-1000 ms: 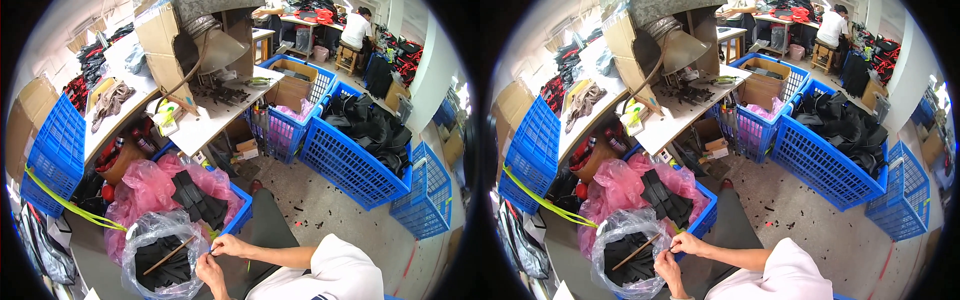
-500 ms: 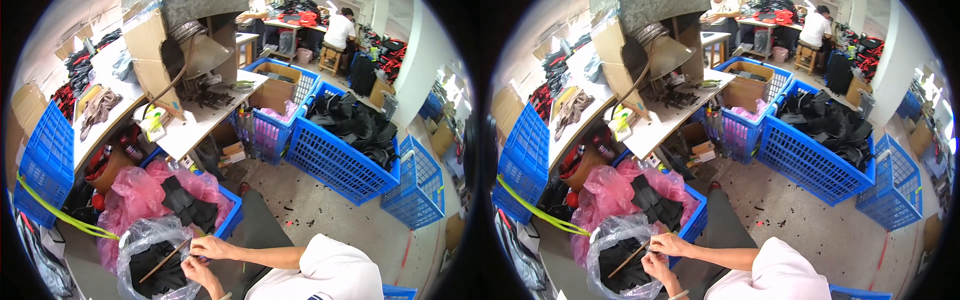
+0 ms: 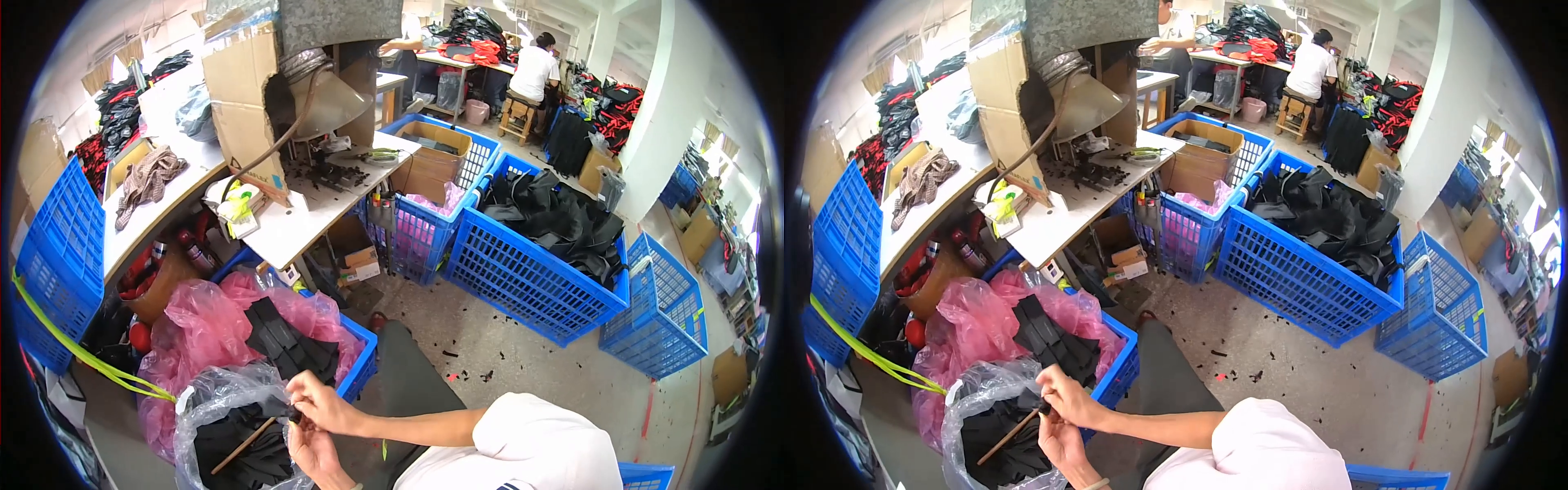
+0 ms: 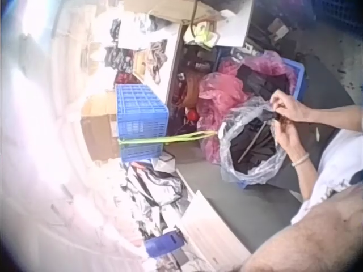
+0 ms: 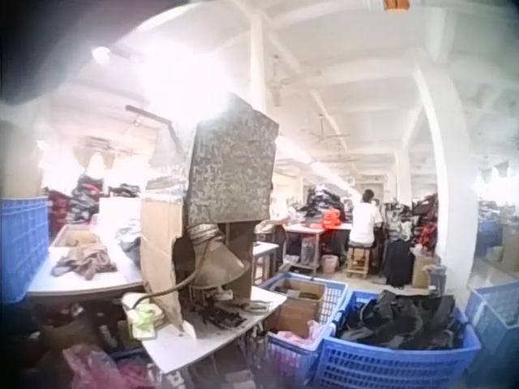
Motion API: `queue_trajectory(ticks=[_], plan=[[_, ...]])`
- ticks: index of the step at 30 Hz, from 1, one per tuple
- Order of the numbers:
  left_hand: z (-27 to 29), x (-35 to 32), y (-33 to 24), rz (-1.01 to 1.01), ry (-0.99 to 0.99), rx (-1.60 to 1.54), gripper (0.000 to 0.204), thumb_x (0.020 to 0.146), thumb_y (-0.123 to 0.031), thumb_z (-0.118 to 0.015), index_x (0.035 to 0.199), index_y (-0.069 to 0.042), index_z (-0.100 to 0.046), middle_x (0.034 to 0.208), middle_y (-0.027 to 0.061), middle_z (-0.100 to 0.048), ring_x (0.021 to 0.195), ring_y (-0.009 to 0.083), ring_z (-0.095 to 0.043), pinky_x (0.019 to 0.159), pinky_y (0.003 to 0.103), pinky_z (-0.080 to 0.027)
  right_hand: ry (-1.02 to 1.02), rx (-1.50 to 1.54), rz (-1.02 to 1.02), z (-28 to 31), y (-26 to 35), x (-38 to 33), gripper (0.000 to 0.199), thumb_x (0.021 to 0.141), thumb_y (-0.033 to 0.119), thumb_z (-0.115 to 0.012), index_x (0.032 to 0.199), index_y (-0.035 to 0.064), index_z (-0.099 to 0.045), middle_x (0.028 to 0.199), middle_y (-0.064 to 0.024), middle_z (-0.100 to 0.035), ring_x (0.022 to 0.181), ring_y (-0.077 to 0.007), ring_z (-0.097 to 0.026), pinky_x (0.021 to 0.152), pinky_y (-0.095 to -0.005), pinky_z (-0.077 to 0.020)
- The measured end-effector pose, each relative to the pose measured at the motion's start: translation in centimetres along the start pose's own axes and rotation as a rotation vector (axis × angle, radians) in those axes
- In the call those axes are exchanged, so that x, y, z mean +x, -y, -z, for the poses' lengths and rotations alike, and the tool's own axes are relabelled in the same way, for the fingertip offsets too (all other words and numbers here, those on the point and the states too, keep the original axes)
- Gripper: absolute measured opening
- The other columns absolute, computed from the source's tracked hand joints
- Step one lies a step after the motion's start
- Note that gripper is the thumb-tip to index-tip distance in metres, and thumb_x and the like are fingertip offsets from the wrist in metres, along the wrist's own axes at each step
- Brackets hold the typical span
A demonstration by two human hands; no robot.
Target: Inspecting and cleaning black industrial foam or rubber strips using a wooden stick.
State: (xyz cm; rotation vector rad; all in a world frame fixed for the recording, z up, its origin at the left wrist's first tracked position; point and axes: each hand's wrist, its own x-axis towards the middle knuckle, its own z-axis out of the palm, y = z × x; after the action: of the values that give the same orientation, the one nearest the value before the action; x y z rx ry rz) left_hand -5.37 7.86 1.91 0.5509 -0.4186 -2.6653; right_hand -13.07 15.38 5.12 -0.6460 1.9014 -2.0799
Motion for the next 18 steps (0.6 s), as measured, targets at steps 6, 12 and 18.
queue_trajectory(ticks=[6,12,18], plan=[[-0.8,-1.8,-2.1,0.023,0.053,-0.112,0.026,0.09,-0.014,-0.055,0.11,0.003,-0.054,0.102,0.0084,-0.058,0.089,0.0154,-0.051,0.073,0.029,-0.04,0.395,0.9,-0.496,0.7,2.7,0.9,0.037,0.078,0.0,-0.063,0.111,-0.0004,-0.047,0.091,-0.0069,-0.056,0.061,-0.006,-0.048,0.053,-0.019,-0.0394],[-2.6,-2.8,-2.1,-0.366,0.023,0.456,0.009,0.091,-0.015,-0.056,0.086,-0.008,-0.053,0.073,-0.0031,-0.053,0.065,0.0029,-0.047,0.057,0.018,-0.035,0.358,0.295,-0.214,0.5,3.5,0.5,0.034,0.077,0.0,-0.055,0.111,-0.0047,-0.058,0.094,-0.0065,-0.061,0.08,-0.0091,-0.056,0.072,-0.023,-0.0463],[-4.4,-3.0,-1.0,-0.619,-0.138,0.723,0.029,0.094,-0.02,-0.054,0.07,-0.012,-0.04,0.056,-0.0074,-0.035,0.048,-0.0012,-0.027,0.043,0.017,-0.016,0.166,0.109,-0.053,-0.7,3.2,-0.6,0.032,0.077,-0.003,-0.055,0.108,-0.0002,-0.049,0.093,-0.0069,-0.057,0.08,-0.0097,-0.055,0.067,-0.0216,-0.045]])
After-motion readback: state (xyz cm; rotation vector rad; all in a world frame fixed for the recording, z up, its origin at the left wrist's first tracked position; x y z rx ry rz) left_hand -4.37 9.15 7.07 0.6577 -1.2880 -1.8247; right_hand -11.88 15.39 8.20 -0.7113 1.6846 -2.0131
